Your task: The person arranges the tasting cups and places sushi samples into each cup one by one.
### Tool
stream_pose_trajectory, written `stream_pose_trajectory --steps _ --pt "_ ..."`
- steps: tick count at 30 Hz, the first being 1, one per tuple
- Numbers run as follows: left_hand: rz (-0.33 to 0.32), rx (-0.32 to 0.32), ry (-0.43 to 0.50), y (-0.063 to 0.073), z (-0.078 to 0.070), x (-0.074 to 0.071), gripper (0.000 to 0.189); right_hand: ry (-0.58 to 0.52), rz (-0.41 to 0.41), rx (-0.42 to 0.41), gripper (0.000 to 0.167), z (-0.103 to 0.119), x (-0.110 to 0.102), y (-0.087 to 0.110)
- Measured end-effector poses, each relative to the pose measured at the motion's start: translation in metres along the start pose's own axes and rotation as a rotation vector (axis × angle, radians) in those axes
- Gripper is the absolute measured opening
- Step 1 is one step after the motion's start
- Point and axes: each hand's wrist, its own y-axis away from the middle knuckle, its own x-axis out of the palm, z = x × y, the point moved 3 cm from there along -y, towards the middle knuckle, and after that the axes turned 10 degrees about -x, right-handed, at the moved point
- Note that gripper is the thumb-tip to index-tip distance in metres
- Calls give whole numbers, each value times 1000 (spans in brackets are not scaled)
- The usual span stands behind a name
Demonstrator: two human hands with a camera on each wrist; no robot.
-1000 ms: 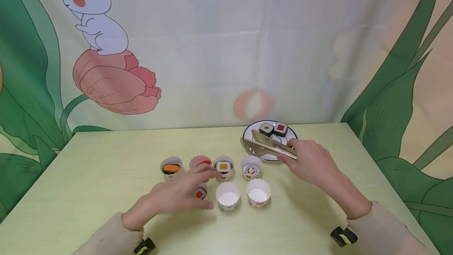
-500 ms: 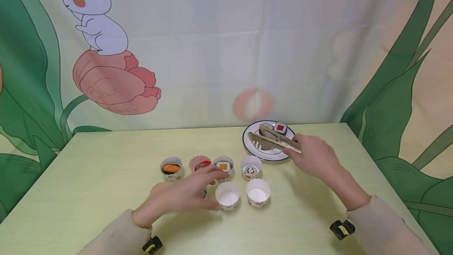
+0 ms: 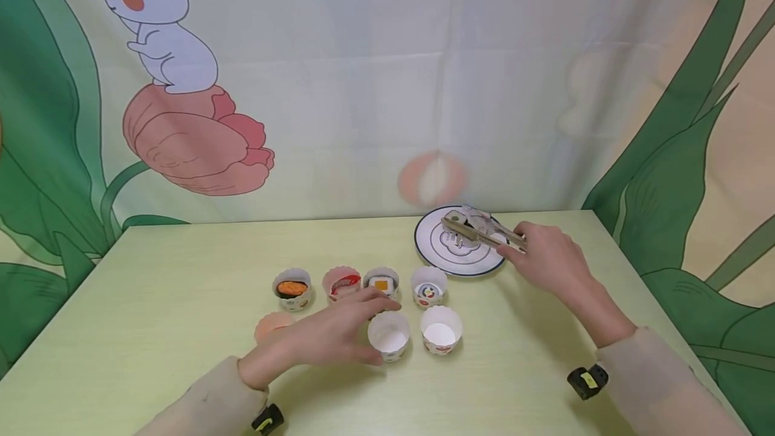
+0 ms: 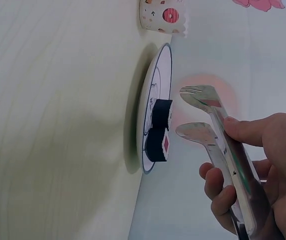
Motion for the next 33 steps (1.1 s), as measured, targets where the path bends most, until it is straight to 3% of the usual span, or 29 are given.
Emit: stream_pose_trajectory --steps 14,33 --pt "40 -24 -1 -5 0 6 69 21 -23 44 55 -17 -3 -5" --pt "25 -42 -27 -6 3 8 63 26 -31 95 58 -39 -1 -3"
